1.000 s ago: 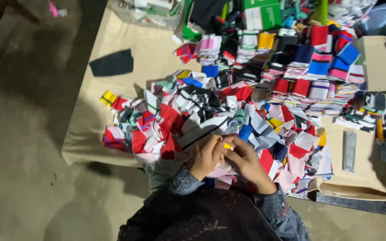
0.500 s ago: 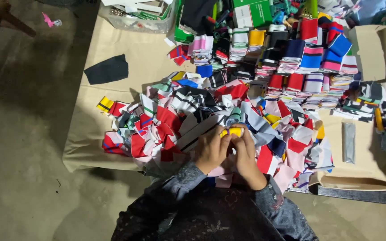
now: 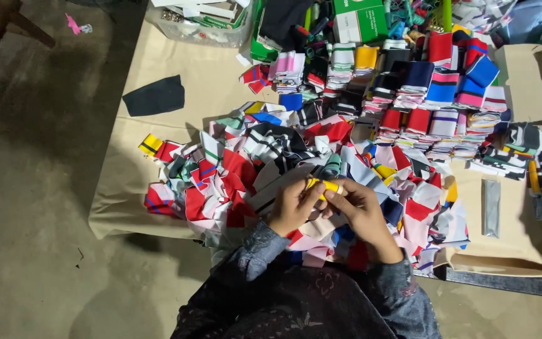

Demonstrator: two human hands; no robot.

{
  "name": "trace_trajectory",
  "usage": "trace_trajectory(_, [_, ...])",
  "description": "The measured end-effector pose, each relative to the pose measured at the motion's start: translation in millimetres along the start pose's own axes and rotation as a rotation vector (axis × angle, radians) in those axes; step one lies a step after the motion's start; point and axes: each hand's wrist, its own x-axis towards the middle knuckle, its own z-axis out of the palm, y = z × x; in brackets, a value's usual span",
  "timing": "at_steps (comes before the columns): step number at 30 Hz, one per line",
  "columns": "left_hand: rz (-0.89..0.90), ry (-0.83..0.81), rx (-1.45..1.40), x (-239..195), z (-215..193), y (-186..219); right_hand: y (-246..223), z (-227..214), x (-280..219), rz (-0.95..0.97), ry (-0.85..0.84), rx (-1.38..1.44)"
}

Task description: The person folds various colorful socks from a large pile on a table. They pick up individual socks, unfold them, and fold them into smaller bundles by hand, placing the finished items back onto the pile.

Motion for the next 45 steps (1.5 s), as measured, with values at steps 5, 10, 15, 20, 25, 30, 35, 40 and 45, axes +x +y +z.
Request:
trace_trajectory(5, [-0.012, -0.101, -0.007, 27.1, -15.9, 21.0, -3.3, -7.5, 8.7, 0.044, -0.038, -0.071])
trace_trajectory(10, [-0.243, -0.153, -0.307, 28.8, -21.3, 5.9, 19.9, -5.1, 16.7, 0.086, 0.113, 0.099])
trace_trajectory(15, [-0.381, -0.080, -0.398, 27.9, -24.3, 12.1, 36.5, 14.0, 18.7, 0.073, 0.179, 0.148])
trace_trajectory(20, [-0.423, -0.043, -0.324, 27.2, -22.1, 10.3, 42.1, 10.7, 16.6, 0.105, 0.223, 0.178])
trace_trajectory(25, [-0.310, 0.013, -0.188, 73.7, -31.5, 17.6, 52.9, -7.6, 16.7, 0.061, 0.278, 0.190])
trace_trajectory(30, [0.020, 0.007, 0.142, 146.6, -42.3, -34.0, 76.7, -41.9, 10.3, 0.028, 0.392, 0.146])
trace_trajectory(35, [-0.011, -0.007, 0.462, 230.5, -36.7, -78.9, 85.2, -60.1, 4.8, 0.069, 0.350, 0.262])
trace_trajectory(40, [-0.148, -0.141, 0.520, 275.4, -20.3, -123.1, 99.0, -68.1, 5.8, 0.040, 0.234, 0.236])
trace_trajectory(45, [-0.243, -0.123, 0.725, 287.8, -4.0, -136.1, 92.9, -67.0, 5.0, 0.110, 0.225, 0.211])
